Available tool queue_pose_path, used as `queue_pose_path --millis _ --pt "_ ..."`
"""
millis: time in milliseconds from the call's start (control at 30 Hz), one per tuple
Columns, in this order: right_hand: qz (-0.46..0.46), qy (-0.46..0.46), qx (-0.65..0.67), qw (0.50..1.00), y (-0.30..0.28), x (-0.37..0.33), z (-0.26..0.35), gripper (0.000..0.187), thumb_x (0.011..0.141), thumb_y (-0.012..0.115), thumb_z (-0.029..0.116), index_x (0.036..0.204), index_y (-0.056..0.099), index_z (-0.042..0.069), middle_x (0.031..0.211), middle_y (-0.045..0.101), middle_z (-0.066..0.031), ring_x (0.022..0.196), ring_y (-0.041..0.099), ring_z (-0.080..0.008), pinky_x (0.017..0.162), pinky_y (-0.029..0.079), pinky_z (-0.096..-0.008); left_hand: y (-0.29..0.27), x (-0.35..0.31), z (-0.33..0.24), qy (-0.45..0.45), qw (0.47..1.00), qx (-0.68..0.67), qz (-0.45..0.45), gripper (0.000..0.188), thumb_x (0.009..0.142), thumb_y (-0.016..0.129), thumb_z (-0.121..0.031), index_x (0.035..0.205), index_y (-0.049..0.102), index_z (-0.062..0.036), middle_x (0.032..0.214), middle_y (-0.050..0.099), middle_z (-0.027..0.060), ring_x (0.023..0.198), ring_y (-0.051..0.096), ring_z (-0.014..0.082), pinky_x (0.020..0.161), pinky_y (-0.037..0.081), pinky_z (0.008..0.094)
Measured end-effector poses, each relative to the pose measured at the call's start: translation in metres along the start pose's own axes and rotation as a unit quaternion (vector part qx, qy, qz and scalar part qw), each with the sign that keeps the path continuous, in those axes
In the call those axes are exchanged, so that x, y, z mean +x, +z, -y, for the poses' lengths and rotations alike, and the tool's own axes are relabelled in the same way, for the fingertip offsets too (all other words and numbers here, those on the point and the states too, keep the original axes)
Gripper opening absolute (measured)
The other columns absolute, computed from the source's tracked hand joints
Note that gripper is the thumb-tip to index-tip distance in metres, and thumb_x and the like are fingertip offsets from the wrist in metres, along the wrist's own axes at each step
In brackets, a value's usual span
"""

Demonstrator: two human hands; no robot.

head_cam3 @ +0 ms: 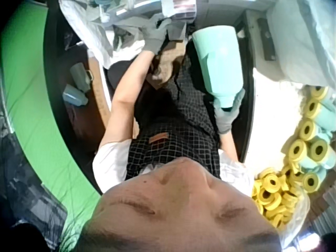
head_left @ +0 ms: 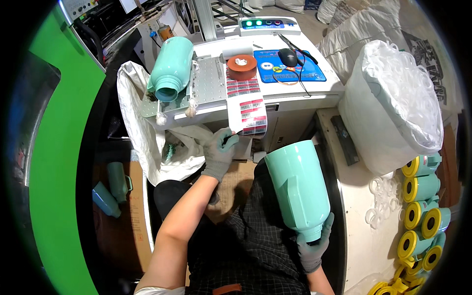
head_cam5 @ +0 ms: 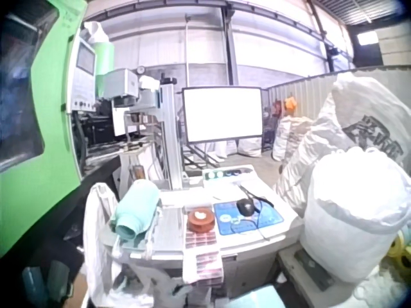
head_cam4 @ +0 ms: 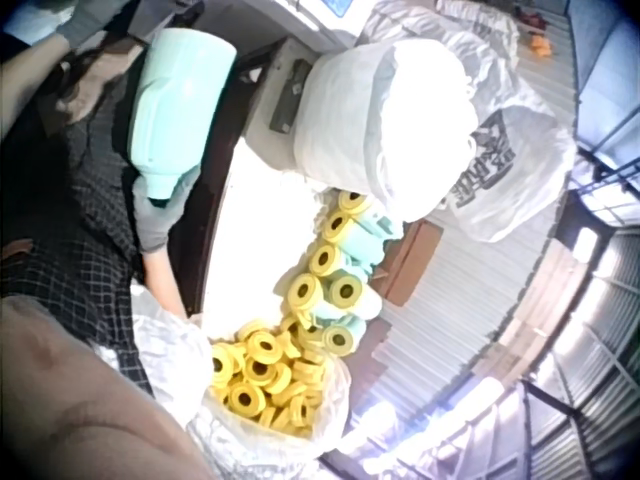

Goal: The person assembles teal plastic containers by inserting clear plastic rings into the openings, applying labels from a roll, and securing yellow lids. The person handles each container one at a time, repeating the sequence throughout the clip.

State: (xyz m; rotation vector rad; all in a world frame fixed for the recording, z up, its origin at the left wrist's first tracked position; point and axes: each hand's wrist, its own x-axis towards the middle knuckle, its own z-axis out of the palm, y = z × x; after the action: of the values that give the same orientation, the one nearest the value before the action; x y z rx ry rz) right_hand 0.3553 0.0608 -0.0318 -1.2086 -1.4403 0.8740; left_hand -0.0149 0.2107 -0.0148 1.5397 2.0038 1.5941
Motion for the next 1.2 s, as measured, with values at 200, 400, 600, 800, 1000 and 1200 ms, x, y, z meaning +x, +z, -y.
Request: queue_pose_path --millis 200,400,600,800,1000,1200 --pt "0.024 -0.04 -0.059 0.997 0.001 -0.006 0.001 0.108 0.076 0.082 0.013 0.167 0.025 -0.001 0.157 0.05 -0.0226 0.134 0.059 -0.0302 0.112 0.048 -0.041 -0.014 -0.057 -0.07 -0.303 0.914 -0.269 0.01 0.009 0.09 0.078 0.001 0.097 0.074 -0.0017 0.095 0.072 0.0065 0.075 0.066 0.0138 0.069 0.054 0.0243" --pt "0.029 -0.052 -0.06 0.996 0.005 -0.007 0.003 0.112 0.076 0.086 0.02 0.167 0.025 0.0 0.157 0.05 -0.0226 0.133 0.061 -0.0307 0.11 0.049 -0.0414 -0.012 -0.073 -0.097 -0.356 0.775 -0.476 0.216 0.019 0.096 0.075 -0.008 0.111 0.07 0.0009 0.096 0.076 0.0107 0.075 0.072 0.0143 0.065 0.058 0.0262" --pt "0.051 -0.038 -0.028 0.998 0.007 -0.004 0.011 0.117 0.077 0.092 0.026 0.167 0.023 -0.001 0.16 0.045 -0.0248 0.134 0.06 -0.0325 0.111 0.049 -0.0421 -0.011 -0.071 -0.106 -0.359 0.802 -0.422 0.224 0.01 0.097 0.072 -0.009 0.103 0.07 -0.0016 0.091 0.073 0.007 0.074 0.069 0.0124 0.066 0.055 0.0249" --pt "0.066 -0.097 -0.122 0.985 0.001 -0.002 0.011 0.117 0.077 0.093 0.022 0.167 0.022 -0.002 0.163 0.038 -0.0246 0.139 0.054 -0.0336 0.114 0.046 -0.0438 -0.024 -0.077 -0.085 -0.253 0.927 -0.167 0.22 0.029 0.088 0.084 -0.02 0.1 0.064 -0.0029 0.086 0.07 0.0061 0.078 0.069 0.0136 0.071 0.055 0.0275" --pt "-0.02 0.092 0.066 0.993 0.0 0.02 0.041 0.103 0.084 0.083 0.017 0.165 0.025 -0.003 0.16 0.042 -0.0222 0.139 0.052 -0.0324 0.114 0.047 -0.0445 -0.083 -0.024 -0.012 0.081 0.964 0.25 -0.036 0.069 0.078 0.091 -0.043 0.127 0.061 -0.0036 0.116 0.066 0.0172 0.106 0.066 0.0333 0.092 0.054 0.0439" --pt "0.0 -0.003 0.181 0.983 0.005 0.073 0.039 0.091 0.101 0.068 0.043 0.167 0.023 -0.001 0.163 0.038 -0.0243 0.142 0.05 -0.0365 0.116 0.045 -0.0506 -0.165 0.133 0.02 0.358 0.719 0.587 -0.098 0.072 0.079 0.081 -0.023 0.145 0.053 -0.0175 0.153 0.048 0.0128 0.138 0.046 0.0401 0.112 0.043 0.0572"
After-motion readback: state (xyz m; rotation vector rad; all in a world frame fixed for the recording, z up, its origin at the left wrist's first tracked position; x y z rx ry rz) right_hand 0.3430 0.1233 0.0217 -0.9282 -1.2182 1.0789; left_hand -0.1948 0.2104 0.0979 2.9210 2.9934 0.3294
